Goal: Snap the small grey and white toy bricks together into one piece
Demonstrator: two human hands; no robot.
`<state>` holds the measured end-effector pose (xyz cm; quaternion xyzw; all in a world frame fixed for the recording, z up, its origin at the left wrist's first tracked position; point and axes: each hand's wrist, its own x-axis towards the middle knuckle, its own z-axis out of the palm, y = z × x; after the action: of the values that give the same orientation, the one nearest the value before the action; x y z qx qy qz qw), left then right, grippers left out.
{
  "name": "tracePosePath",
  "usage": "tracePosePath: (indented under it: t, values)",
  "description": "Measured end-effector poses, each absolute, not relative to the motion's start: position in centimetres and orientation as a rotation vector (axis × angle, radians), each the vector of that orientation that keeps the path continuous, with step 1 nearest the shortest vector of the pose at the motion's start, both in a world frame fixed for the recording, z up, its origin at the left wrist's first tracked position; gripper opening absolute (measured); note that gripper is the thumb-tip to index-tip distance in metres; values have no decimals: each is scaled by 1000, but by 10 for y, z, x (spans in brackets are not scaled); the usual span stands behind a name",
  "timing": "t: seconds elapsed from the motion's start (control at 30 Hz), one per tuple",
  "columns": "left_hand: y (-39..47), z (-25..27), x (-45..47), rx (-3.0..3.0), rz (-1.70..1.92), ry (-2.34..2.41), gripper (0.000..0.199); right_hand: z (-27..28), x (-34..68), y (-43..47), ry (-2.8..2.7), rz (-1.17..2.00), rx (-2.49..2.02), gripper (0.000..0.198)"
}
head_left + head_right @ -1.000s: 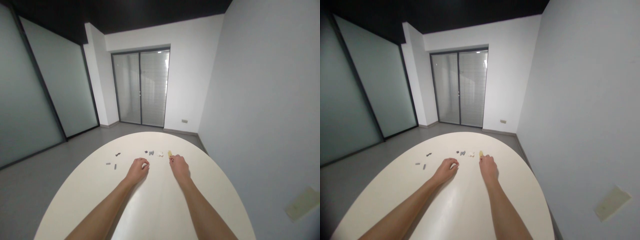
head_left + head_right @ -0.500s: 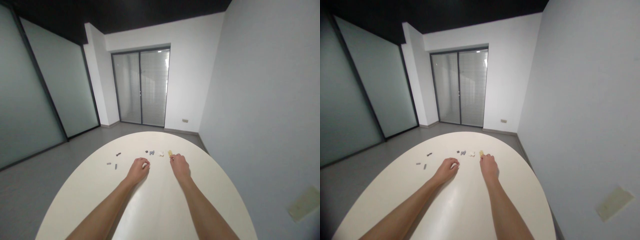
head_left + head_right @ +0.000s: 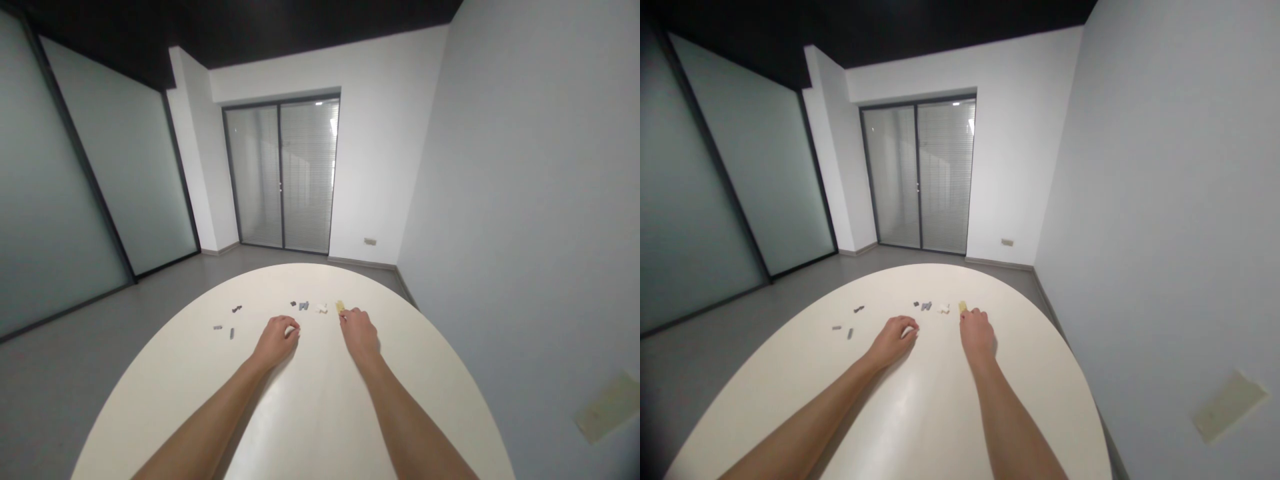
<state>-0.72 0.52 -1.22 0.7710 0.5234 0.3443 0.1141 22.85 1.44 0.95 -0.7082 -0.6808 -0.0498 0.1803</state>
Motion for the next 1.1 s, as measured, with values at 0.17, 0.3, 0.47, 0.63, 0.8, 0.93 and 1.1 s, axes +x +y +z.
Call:
tracePosePath:
  t: [0.17, 0.3, 0.47, 0.63, 0.8, 0.93, 1.1]
  values:
    - [4, -11, -7, 2259, 1016, 1545, 18, 10, 229, 16, -1923, -148, -2009, 30]
    - [3, -11, -7, 2259, 1024, 1530, 18, 11, 228, 14, -1943, -152, -2007, 32]
    - [3, -12, -6, 2253, 1015, 1549, 19, 15, 222, 6, -1956, -194, -2006, 32]
    - [3, -10, -6, 2258, 1005, 1560, 19, 17, 207, -3, -2065, -196, -1915, 28]
    - [1, -6, -6, 2281, 992, 1686, 22, 12, 199, -6, -2211, -45, -1623, 24]
    - [-2, -4, -11, 2211, 997, 2087, 29, 8, 199, -8, -2250, 43, -1450, 31]
    - [-5, -8, -17, 1974, 837, 2432, 44, 5, 203, -7, -2247, 75, -1419, 35]
